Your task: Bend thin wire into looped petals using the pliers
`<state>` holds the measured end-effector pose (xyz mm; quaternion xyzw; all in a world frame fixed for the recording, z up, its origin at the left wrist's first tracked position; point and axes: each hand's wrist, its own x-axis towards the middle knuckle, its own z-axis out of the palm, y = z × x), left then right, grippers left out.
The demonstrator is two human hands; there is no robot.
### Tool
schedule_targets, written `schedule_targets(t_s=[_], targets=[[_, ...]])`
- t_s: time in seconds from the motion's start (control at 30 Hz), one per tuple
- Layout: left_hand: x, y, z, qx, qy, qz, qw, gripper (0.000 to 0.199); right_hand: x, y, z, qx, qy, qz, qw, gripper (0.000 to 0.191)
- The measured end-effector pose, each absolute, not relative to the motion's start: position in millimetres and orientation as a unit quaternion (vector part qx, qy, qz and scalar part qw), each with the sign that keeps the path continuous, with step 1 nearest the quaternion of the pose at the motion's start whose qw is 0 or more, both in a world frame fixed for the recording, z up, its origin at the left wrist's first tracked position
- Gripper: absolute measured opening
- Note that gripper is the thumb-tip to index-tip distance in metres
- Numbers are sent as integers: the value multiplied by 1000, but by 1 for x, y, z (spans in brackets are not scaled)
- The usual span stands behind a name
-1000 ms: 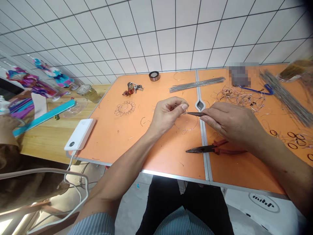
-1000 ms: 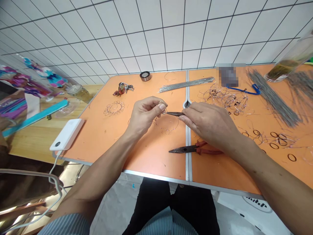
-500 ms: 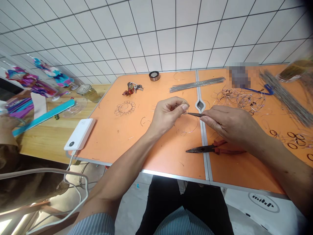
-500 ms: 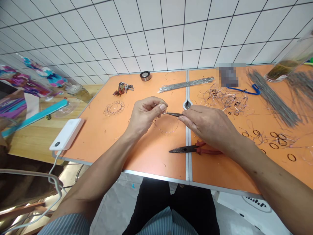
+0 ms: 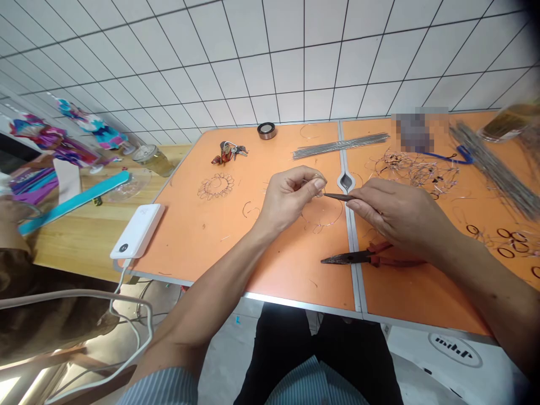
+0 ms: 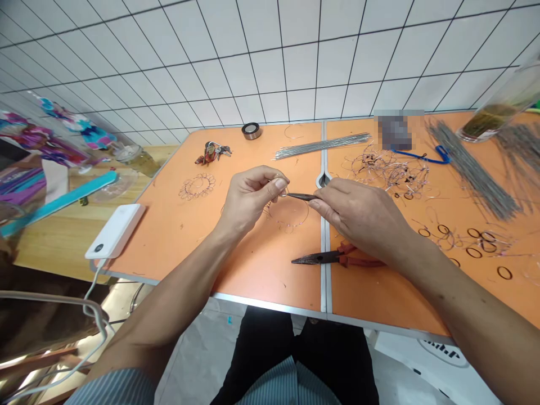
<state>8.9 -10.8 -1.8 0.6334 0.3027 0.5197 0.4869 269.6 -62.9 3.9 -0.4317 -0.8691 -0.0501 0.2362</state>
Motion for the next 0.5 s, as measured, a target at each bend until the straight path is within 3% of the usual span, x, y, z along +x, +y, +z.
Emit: schedule_targets(t_s=[0.5], targets=[[10,-11,-3,639,307,520,477,51,270,-64,6,-443,-863,-69,232,43]])
